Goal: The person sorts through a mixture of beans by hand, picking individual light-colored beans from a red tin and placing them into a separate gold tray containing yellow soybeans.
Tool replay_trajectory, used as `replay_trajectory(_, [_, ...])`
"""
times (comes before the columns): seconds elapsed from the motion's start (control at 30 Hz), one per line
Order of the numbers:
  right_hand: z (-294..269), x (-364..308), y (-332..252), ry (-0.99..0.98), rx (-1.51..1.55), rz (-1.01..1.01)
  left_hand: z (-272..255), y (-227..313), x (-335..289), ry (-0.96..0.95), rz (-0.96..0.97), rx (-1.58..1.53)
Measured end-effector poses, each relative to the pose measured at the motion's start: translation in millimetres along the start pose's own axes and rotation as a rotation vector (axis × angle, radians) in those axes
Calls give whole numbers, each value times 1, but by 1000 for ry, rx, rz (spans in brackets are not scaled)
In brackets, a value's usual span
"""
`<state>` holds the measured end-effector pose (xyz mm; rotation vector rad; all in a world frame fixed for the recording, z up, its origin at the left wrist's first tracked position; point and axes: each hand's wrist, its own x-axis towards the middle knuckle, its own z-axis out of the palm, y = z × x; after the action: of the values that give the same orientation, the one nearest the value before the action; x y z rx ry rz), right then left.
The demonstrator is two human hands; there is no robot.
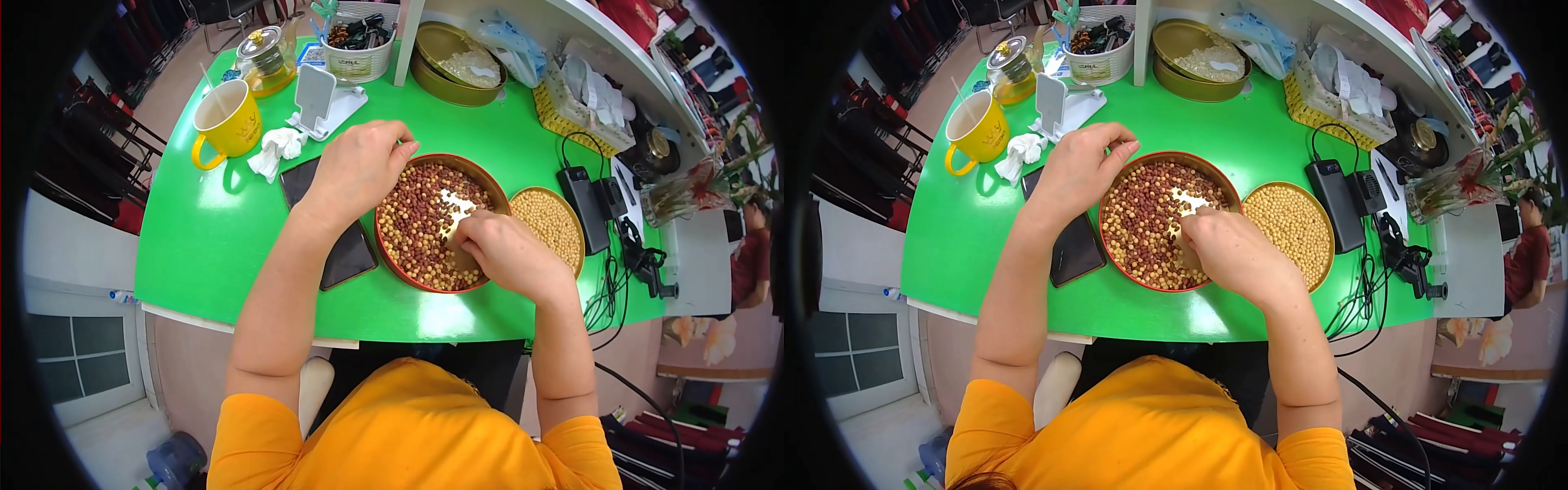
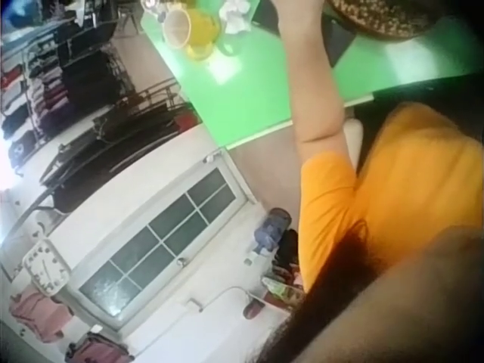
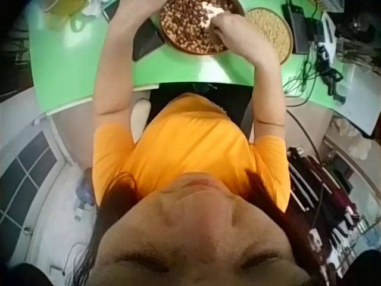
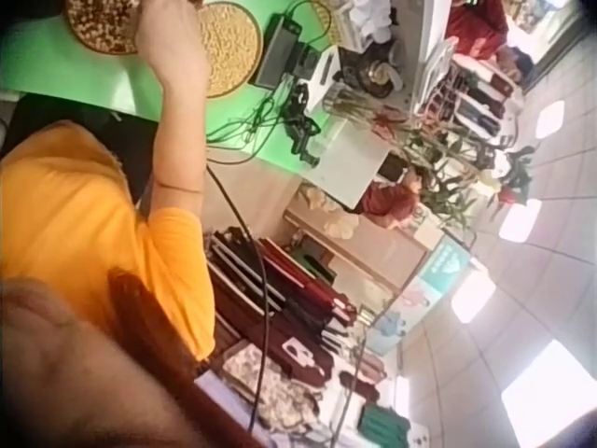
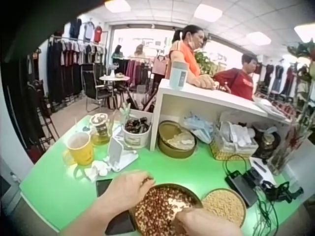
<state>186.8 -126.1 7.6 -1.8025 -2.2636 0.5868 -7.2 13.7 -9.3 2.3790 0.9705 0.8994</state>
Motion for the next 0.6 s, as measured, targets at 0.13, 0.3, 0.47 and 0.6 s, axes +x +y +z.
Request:
replay_trajectory(0.13, [-6, 3, -5, -122, -59, 41, 0, -1, 1, -27, -25, 9])
replay_trajectory(0.3, [-10, 14, -6, -165, -166, -29, 3, -8, 7, -31, -7, -9])
replay_trajectory(0.47, [-19, 8, 11, -108, -205, 14, 18, 7, 36, -9, 101, -22])
replay_trajectory(0.6, [-51, -5, 15, -110, -156, 70, 38, 21, 63, 5, 169, -21])
